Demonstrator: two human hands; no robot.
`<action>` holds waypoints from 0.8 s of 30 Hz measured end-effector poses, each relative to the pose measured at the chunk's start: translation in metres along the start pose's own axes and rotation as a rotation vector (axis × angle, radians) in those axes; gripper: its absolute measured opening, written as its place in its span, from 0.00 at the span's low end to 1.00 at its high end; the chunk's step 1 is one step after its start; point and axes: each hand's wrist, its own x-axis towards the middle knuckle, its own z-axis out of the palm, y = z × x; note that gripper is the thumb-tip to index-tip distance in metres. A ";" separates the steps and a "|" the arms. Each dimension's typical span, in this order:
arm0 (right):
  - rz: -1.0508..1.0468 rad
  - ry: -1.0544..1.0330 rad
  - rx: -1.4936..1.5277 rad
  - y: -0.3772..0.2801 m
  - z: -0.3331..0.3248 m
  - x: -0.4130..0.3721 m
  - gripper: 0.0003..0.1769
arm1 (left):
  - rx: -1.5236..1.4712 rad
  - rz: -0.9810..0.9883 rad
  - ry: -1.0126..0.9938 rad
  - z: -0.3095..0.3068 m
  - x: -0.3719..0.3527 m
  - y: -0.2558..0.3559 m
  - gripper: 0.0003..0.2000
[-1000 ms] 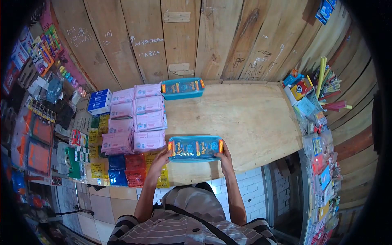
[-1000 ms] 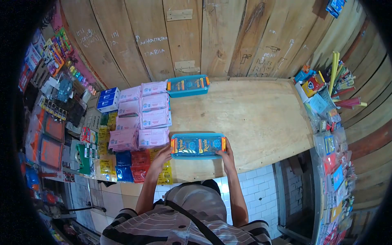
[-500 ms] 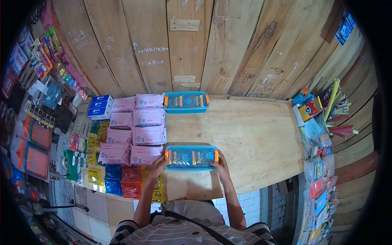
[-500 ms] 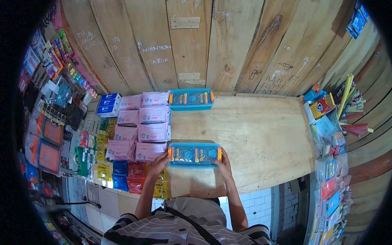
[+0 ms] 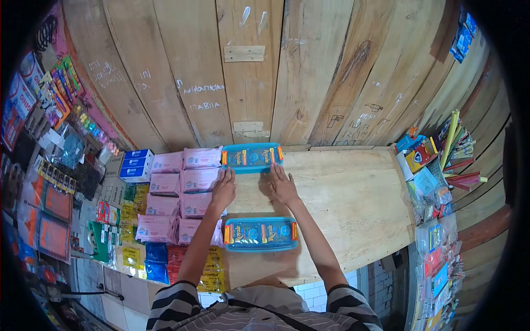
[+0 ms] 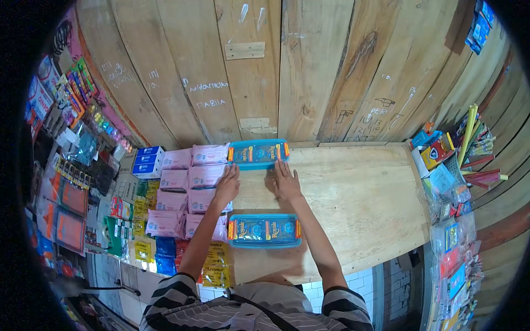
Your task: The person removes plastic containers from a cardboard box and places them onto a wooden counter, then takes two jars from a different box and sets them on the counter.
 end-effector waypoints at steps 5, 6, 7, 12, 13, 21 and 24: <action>0.020 -0.071 -0.168 0.004 0.026 0.027 0.44 | 0.036 -0.069 -0.081 0.016 0.021 -0.015 0.34; 0.025 -0.071 -0.172 0.003 0.026 0.028 0.44 | 0.042 -0.069 -0.083 0.016 0.021 -0.014 0.34; 0.029 -0.074 -0.177 0.003 0.025 0.028 0.44 | 0.072 -0.078 -0.095 0.015 0.022 -0.013 0.34; -0.007 -0.064 -0.093 0.006 0.018 0.024 0.43 | 0.146 -0.060 -0.056 0.018 0.021 -0.011 0.33; -0.034 -0.048 -0.063 0.009 0.013 0.021 0.43 | 0.100 -0.028 0.015 0.019 0.017 -0.012 0.31; 0.162 0.239 0.689 0.000 -0.004 -0.097 0.25 | -0.568 -0.250 0.155 -0.017 -0.090 0.019 0.20; 0.398 0.308 0.852 -0.006 0.001 -0.152 0.23 | -0.803 -0.427 0.214 -0.004 -0.151 0.033 0.19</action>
